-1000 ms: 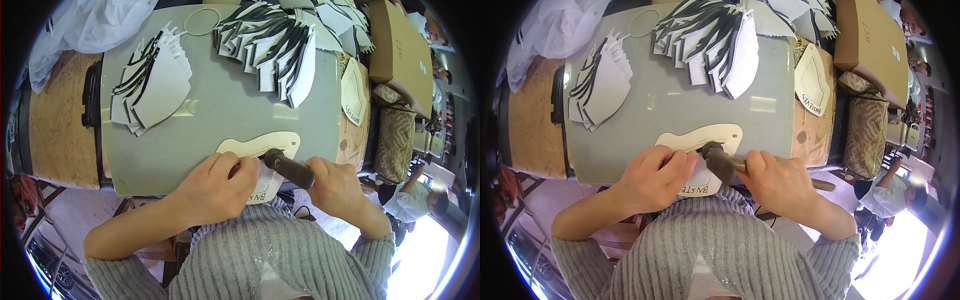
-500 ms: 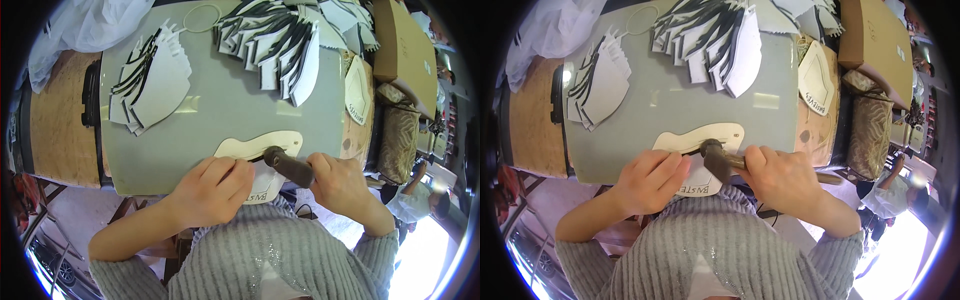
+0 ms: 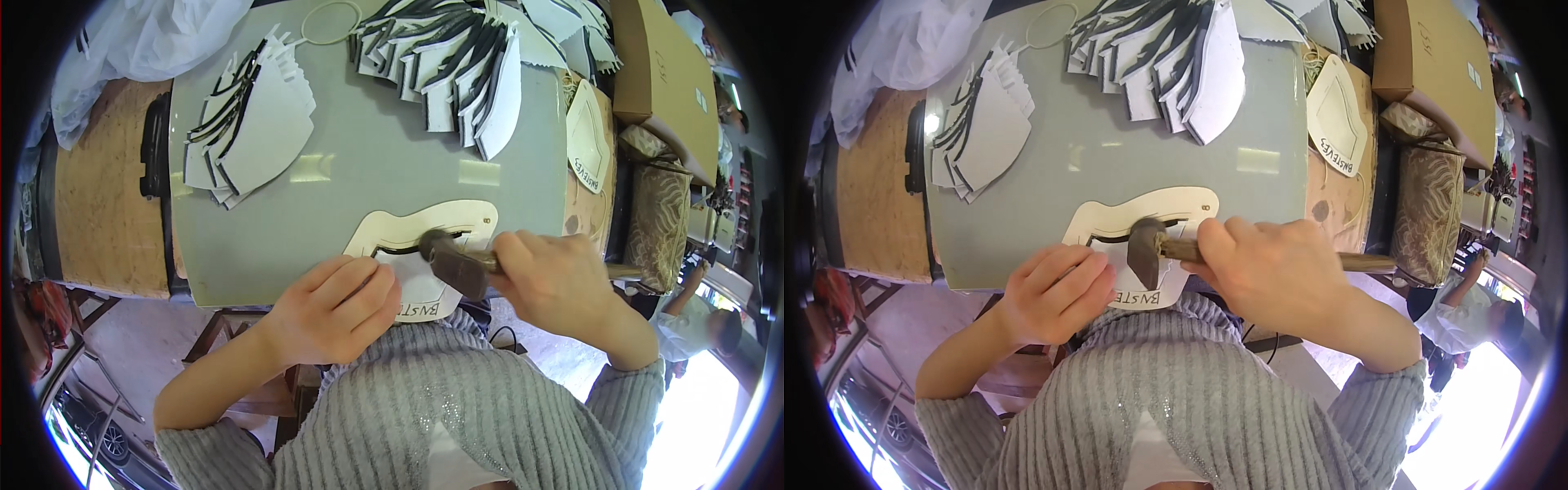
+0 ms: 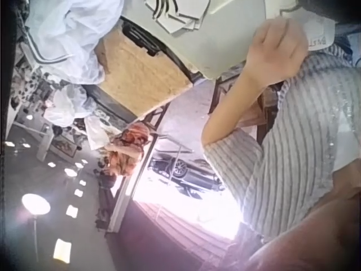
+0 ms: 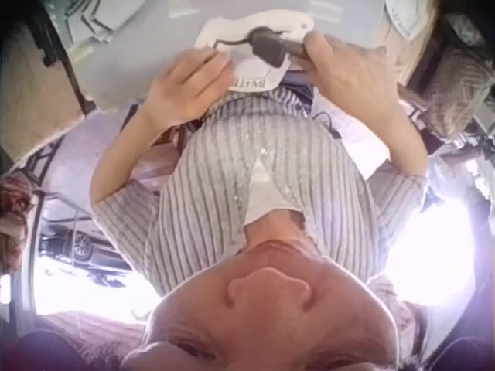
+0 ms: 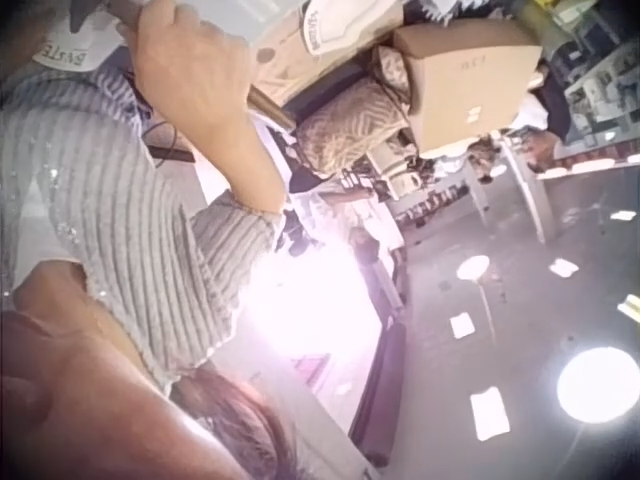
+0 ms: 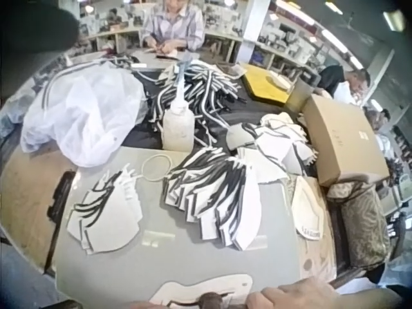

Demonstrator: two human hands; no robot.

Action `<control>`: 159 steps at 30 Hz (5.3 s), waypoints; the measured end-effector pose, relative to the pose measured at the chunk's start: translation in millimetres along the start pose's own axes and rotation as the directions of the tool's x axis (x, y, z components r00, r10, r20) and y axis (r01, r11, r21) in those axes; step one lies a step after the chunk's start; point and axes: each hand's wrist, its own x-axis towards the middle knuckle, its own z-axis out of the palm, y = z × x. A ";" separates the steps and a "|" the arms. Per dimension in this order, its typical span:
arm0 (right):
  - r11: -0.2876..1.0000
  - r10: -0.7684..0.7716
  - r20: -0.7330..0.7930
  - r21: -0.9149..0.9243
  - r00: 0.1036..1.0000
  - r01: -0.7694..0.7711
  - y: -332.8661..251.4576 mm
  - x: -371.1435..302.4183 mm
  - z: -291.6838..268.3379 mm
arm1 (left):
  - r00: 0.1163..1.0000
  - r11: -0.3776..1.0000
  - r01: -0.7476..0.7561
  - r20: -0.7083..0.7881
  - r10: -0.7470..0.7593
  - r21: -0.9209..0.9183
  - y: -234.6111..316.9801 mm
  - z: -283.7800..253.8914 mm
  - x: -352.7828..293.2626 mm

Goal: Assembling shoe upper components by hammering leather edges onto a template and applying glue.

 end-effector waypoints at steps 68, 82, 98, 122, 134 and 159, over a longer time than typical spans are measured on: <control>0.079 0.665 -0.157 0.987 0.730 0.140 22.8 -23.7 70.1 | 0.892 0.865 0.430 -0.272 -0.362 0.259 -49.2 58.8 169.6; 0.238 0.651 -0.258 0.962 0.714 0.131 15.8 -21.7 68.7 | 0.924 0.810 0.336 -0.336 -0.183 0.480 -38.8 64.8 159.6; -0.102 0.625 -0.158 0.954 0.764 0.281 108.8 43.4 0.4 | 0.860 0.937 0.336 -0.374 -0.347 -0.095 -61.2 64.0 159.0; 0.017 0.415 -0.081 0.997 0.906 0.082 5.0 -23.1 62.2 | 0.746 0.408 0.652 0.447 -0.493 -0.639 0.9 -7.7 84.1; 0.053 0.408 -0.056 0.998 0.911 0.038 4.2 -20.7 64.3 | 0.685 0.333 0.719 0.539 -0.489 -0.610 -6.1 -10.4 79.9; 0.398 0.534 -0.171 0.915 0.828 -0.068 -14.5 -14.2 57.1 | 0.720 0.576 0.694 0.382 -0.580 -0.432 5.3 5.0 69.3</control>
